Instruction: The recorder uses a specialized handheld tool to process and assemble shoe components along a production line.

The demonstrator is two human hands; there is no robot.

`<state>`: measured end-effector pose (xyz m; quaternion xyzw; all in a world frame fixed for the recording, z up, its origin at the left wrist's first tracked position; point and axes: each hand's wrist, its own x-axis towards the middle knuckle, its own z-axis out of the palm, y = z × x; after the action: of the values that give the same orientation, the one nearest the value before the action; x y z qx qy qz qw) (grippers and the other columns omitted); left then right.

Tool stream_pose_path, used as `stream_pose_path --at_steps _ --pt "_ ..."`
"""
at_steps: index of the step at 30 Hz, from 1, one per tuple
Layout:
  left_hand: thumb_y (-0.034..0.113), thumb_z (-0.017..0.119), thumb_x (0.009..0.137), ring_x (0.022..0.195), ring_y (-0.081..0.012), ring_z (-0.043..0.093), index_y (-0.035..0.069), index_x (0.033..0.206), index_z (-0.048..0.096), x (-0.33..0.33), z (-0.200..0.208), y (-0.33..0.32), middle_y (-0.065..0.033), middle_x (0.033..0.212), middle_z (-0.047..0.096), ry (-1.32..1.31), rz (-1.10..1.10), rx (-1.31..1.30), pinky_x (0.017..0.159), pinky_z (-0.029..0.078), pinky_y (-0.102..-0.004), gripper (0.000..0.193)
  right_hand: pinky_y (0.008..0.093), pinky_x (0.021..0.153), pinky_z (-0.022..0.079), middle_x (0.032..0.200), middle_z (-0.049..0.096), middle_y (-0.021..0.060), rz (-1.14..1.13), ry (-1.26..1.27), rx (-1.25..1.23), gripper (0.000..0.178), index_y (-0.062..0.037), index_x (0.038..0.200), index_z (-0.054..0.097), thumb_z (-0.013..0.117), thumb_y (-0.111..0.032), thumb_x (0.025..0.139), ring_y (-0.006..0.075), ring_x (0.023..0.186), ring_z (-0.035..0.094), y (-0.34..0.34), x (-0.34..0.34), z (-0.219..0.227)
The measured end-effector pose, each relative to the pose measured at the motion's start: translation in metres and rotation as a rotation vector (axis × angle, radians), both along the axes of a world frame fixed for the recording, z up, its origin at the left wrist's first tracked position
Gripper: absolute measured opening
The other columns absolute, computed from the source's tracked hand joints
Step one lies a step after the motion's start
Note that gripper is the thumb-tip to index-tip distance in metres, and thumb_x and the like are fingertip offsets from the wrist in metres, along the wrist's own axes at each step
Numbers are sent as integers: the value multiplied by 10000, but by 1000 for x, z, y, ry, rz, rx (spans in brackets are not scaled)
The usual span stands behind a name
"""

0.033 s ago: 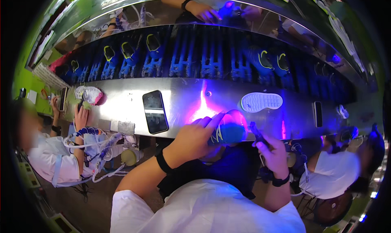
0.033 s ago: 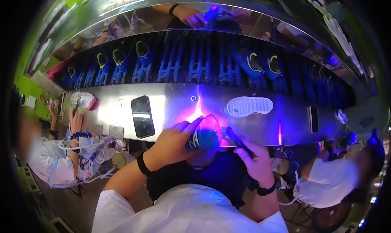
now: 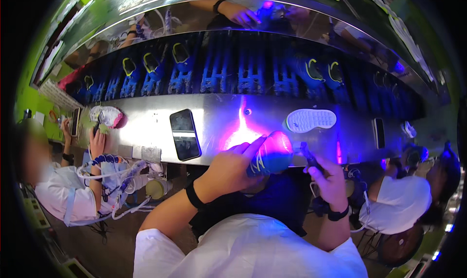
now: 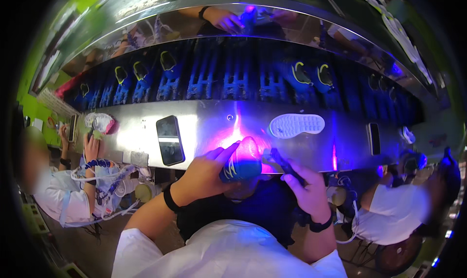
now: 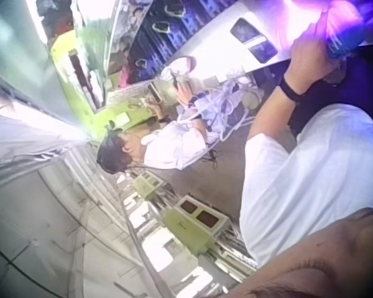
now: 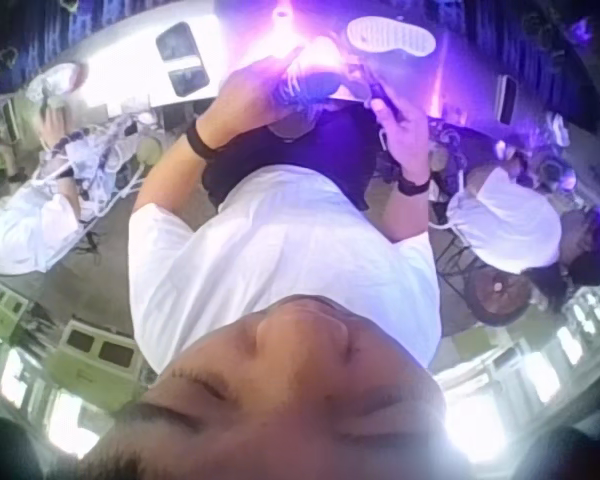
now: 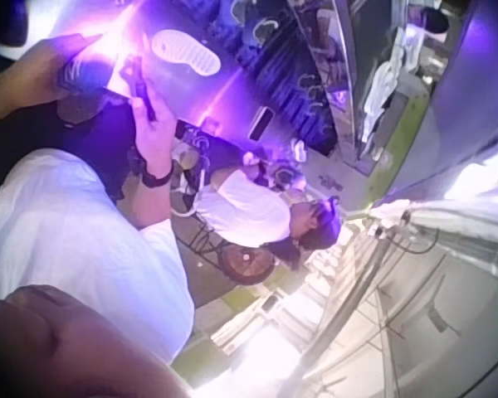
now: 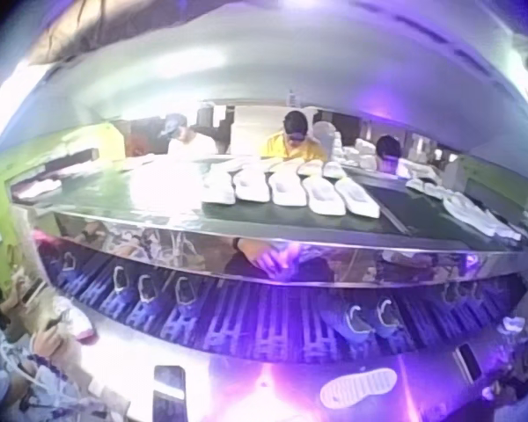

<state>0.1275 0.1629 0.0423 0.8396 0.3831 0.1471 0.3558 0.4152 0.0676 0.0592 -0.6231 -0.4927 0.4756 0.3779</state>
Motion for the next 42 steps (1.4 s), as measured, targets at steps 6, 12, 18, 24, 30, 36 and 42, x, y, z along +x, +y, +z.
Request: stream_pose_path --at_steps 6,12,18,24,30,36,42 --pt "270 950 698 1170 -376 674 -30 1515 395 -4 -4 -28 -231 1292 652 -451 -119 35 997 539 -453 1032 351 982 507 1197 729 158 151 -136 150 425 -16 1330 657 720 -48 910 252 1107 695 9 -4 54" --pt "321 920 747 1188 -307 667 -67 1466 444 -1 23 -32 -204 1305 661 -449 -151 -251 1016 519 -415 945 355 990 502 1193 732 153 154 -119 185 412 -3 1300 671 738 -58 898 260 1105 696 -5 2 49" --pt "388 890 779 1108 -255 674 -72 1410 519 1 28 -35 -177 1222 694 -338 -124 -470 979 522 -391 864 354 998 498 1210 728 155 210 -113 126 421 0 1300 669 747 -46 889 255 1123 692 -16 11 44" --pt "463 881 778 1173 -251 605 -117 1304 569 14 8 -35 -205 1229 665 -350 29 -769 995 490 -392 843 294 878 528 1167 746 121 189 -154 222 451 4 1334 649 737 -2 891 136 1025 668 -16 12 27" --pt "317 834 878 1166 -193 607 -85 1322 560 26 5 -30 -140 1224 673 -524 127 -1035 984 498 -359 659 295 854 527 1091 749 84 175 -2 -20 409 2 1311 671 738 -39 909 105 959 662 -46 26 5" --pt "251 802 912 1151 -163 614 -69 1383 508 35 18 -33 -117 1216 675 -507 179 -1254 983 501 -332 640 311 935 508 1116 753 125 79 -18 22 406 -31 1320 668 726 -66 919 126 1007 652 -28 21 19" --pt "225 795 909 1211 -159 586 -55 1421 485 23 4 -33 -92 1290 637 -494 205 -979 1029 481 -338 661 290 887 513 1085 743 57 189 82 -183 423 -38 1349 657 722 -86 933 98 954 627 -44 31 24"
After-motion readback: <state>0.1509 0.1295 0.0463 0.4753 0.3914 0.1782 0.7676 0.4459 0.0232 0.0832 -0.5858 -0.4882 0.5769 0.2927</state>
